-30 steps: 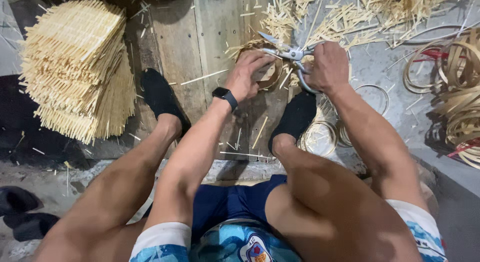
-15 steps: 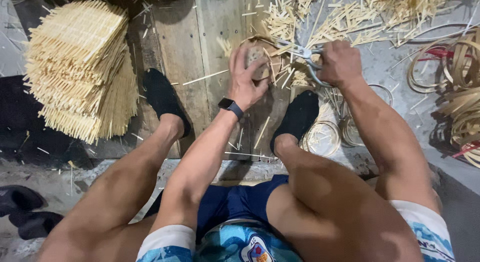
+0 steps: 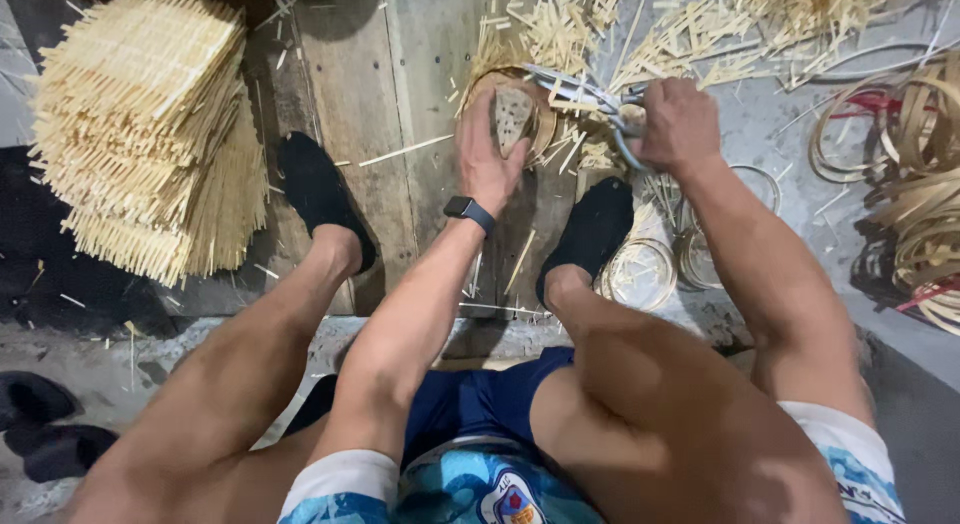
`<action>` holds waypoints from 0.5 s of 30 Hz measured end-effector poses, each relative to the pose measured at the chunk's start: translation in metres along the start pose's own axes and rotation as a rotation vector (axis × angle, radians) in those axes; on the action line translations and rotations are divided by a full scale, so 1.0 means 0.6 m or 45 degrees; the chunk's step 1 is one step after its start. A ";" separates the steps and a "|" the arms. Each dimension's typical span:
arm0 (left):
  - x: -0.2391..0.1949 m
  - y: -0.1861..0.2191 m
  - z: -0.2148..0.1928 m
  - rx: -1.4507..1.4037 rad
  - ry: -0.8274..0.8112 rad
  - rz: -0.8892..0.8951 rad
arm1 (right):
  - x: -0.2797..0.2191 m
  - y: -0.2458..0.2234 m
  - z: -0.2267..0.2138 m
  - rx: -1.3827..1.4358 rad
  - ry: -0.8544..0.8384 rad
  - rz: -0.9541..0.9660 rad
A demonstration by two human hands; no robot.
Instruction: The person sits on the floor and repeatedly picks up rectangular bamboo mats, places a circular bamboo ring on top, and uses shears to trim the excess bamboo strips flush with the ring. The finished circles are stacked nearby.
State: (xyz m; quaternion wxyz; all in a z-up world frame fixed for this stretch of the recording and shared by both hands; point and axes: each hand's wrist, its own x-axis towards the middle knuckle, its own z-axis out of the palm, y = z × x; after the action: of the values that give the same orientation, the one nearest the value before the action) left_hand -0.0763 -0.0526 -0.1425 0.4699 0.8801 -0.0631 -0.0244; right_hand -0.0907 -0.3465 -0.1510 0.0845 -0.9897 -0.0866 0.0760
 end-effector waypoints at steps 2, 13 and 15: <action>-0.002 -0.004 -0.001 -0.009 -0.034 0.100 | 0.000 -0.006 0.003 -0.079 0.125 -0.090; 0.025 0.018 -0.048 0.068 -0.256 0.134 | 0.012 -0.012 0.007 -0.078 -0.139 0.043; 0.030 0.020 -0.048 0.053 -0.267 0.226 | 0.017 -0.016 0.008 -0.141 -0.190 0.052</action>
State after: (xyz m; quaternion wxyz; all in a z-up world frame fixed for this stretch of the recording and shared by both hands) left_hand -0.0566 -0.0378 -0.1160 0.4427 0.8732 -0.1902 -0.0733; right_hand -0.0831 -0.3346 -0.1552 0.0214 -0.9860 -0.0765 0.1464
